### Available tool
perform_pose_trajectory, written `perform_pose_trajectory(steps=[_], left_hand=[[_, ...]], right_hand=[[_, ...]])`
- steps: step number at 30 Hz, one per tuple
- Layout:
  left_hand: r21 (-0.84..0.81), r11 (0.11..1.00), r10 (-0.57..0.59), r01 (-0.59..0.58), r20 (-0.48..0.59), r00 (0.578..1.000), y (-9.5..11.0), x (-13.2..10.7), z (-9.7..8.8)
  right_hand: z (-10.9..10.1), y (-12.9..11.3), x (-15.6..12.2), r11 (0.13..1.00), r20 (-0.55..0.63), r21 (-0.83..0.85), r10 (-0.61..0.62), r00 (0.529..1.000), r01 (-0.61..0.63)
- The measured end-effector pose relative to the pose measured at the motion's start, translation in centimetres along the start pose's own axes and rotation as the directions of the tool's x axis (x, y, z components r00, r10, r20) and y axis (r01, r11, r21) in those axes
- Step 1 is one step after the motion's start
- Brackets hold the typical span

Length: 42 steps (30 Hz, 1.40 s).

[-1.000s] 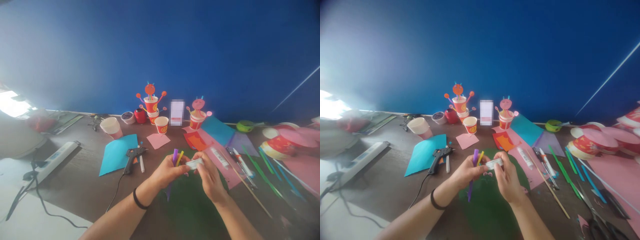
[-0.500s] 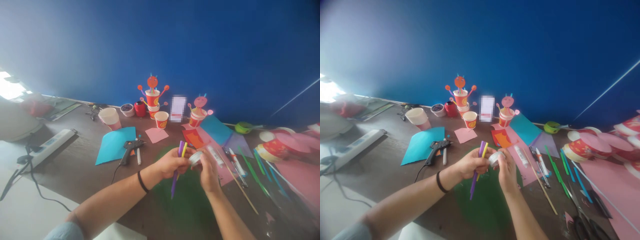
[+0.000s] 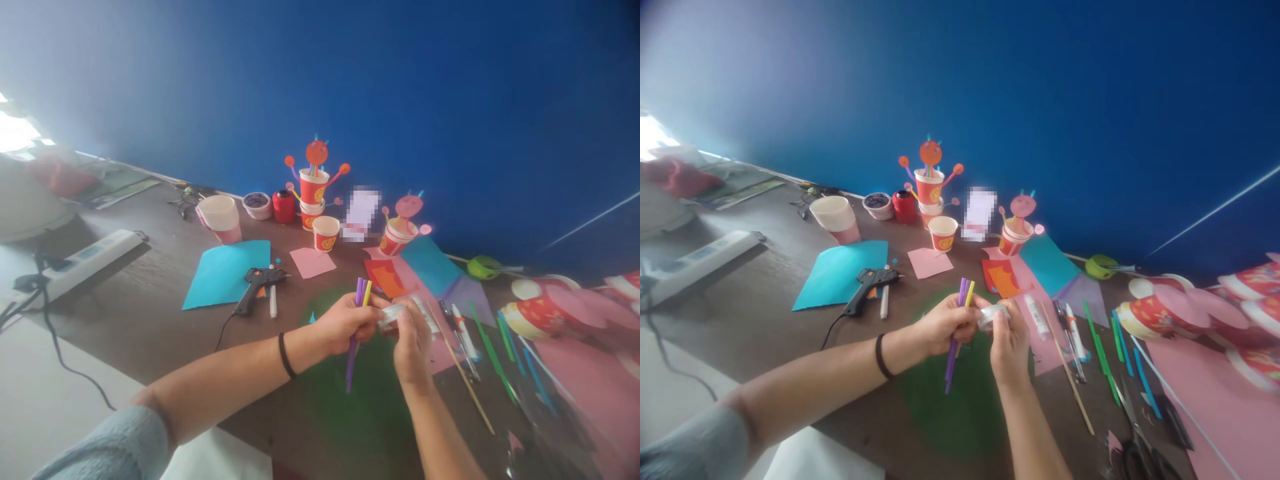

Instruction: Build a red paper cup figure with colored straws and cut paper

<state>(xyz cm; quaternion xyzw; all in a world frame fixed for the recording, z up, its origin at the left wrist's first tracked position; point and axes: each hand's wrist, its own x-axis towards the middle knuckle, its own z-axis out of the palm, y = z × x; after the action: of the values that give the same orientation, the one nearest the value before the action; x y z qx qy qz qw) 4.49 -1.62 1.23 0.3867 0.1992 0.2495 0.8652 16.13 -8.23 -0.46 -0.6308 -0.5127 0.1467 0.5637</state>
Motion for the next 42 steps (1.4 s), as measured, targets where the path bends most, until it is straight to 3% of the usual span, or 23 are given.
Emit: perform_pose_trajectory(steps=[6, 14, 19, 23, 35, 38, 42], left_hand=[[-0.008, 1.0, -0.006, 0.005, -0.037, 0.999, -0.1, -0.1, -0.2], [-0.041, 0.999, 0.024, -0.024, -0.003, 1.0, 0.6, -0.6, -0.7], [0.052, 0.998, 0.018, -0.02, 0.031, 0.999, 1.2, -0.9, -1.1], [0.082, 0.995, 0.044, -0.048, 0.053, 0.998, 1.1, -1.1, -1.2], [0.163, 0.986, 0.047, -0.046, -0.004, 0.999, 0.8, -1.0, -1.6], [0.139, 0.989, 0.05, -0.051, 0.011, 0.999, 0.8, -1.1, -1.5], [0.043, 0.996, 0.083, -0.083, 0.02, 0.996, 0.6, -1.2, -1.4]], right_hand=[[0.1, -0.3, -0.3, 0.999, 0.037, -0.045, -0.012, 0.999, 0.014], [1.0, 0.9, -0.7, 0.947, 0.045, 0.277, 0.154, 0.987, -0.161], [0.4, 0.3, -0.5, 0.981, -0.007, 0.188, 0.048, 0.999, -0.046], [-0.2, -0.5, -0.4, 0.993, 0.023, 0.112, -0.04, 0.999, 0.037], [0.2, -0.9, -0.6, 0.96, 0.04, -0.103, -0.259, 0.965, 0.261], [0.1, -1.1, -0.6, 0.962, 0.025, -0.096, -0.254, 0.967, 0.255], [0.3, -0.9, -0.6, 0.992, -0.008, 0.051, -0.119, 0.993, 0.119]])
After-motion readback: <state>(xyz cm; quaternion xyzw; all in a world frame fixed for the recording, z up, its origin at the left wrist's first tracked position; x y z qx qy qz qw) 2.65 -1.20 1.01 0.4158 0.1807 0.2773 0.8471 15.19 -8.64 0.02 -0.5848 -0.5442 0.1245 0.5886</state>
